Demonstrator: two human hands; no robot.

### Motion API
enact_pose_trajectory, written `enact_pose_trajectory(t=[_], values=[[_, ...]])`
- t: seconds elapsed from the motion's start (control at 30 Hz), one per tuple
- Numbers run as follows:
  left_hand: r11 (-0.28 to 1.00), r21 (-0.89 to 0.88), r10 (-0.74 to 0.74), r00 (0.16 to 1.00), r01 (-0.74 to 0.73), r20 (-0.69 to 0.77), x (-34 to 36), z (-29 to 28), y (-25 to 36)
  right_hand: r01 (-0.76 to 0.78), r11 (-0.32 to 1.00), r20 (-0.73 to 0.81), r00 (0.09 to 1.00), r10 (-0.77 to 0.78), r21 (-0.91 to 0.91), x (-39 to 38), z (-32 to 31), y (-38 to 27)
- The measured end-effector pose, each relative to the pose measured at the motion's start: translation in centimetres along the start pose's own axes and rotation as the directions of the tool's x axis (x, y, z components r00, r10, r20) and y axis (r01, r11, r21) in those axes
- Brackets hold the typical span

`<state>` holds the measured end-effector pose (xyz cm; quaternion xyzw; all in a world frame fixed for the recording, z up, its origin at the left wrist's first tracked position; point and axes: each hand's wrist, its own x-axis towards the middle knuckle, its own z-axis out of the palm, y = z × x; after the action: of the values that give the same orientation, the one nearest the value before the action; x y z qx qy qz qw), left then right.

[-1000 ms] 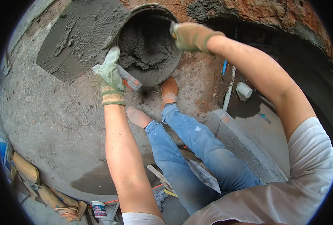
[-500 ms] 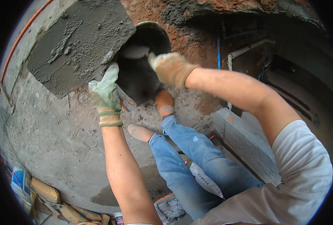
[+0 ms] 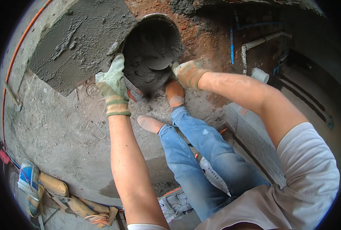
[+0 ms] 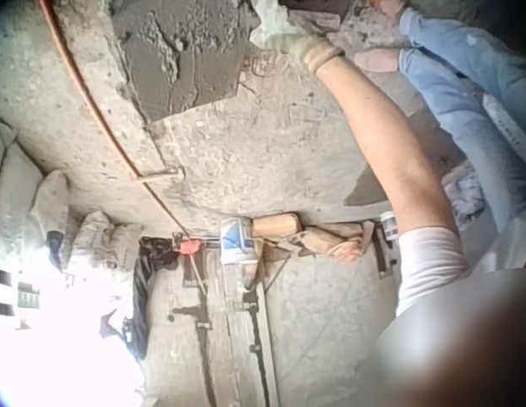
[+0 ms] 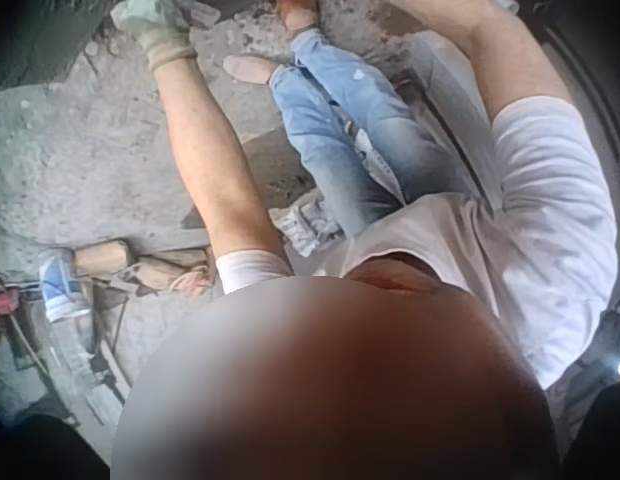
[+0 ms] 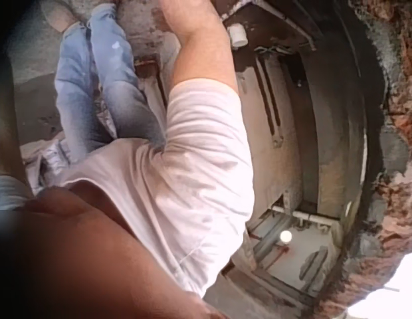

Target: Applying cement mortar to a brick wall using a trowel and hawk.

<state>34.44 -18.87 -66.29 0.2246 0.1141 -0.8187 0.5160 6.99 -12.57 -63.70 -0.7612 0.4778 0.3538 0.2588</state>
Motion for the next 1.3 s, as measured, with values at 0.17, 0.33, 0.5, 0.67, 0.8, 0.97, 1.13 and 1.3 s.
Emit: enact_pose_trajectory(t=[0.17, 0.33, 0.5, 0.67, 0.8, 0.97, 1.13, 1.3], values=[[0.386, 0.922, 0.468, 0.853, 0.038, -0.230, -0.5, 6.2, -2.7, 0.077, 0.957, -0.143, 0.982, -0.121, -0.279, 2.2, -8.0, 6.9], [0.472, 0.879, 0.526, 0.822, -0.066, -0.220, -0.3, 3.5, -1.9, 0.125, 0.981, -0.003, 0.992, -0.127, -0.145, 3.6, -5.7, 5.1], [0.263, 0.962, 0.576, 0.811, -0.070, -0.099, -1.0, 0.6, -2.2, 0.065, 0.983, -0.036, 0.998, -0.059, 0.173, 2.6, -1.4, 2.2], [0.497, 0.866, 0.625, 0.710, -0.043, -0.324, -1.9, 0.7, -2.3, -0.047, 0.893, -0.082, 0.992, 0.093, 0.447, 2.0, 2.0, -4.0], [0.591, 0.798, 0.625, 0.691, -0.114, -0.364, -2.5, 0.2, -0.8, -0.118, 0.787, -0.048, 0.982, 0.184, 0.605, 2.0, 2.0, -7.7], [0.739, 0.674, 0.496, 0.665, 0.015, -0.558, -5.7, 4.1, 1.5, -0.145, 0.753, 0.040, 0.987, 0.156, 0.642, 1.6, -1.0, -8.1], [0.696, 0.715, 0.665, 0.437, -0.070, -0.605, -15.6, 4.4, 0.6, -0.096, 0.802, -0.072, 0.983, 0.171, 0.590, -0.1, -5.3, -6.9], [0.725, 0.576, 0.458, 0.360, 0.377, -0.812, -25.2, 4.2, -3.7, -0.086, 0.812, -0.115, 0.976, 0.185, 0.577, -7.1, -11.7, -7.4]])
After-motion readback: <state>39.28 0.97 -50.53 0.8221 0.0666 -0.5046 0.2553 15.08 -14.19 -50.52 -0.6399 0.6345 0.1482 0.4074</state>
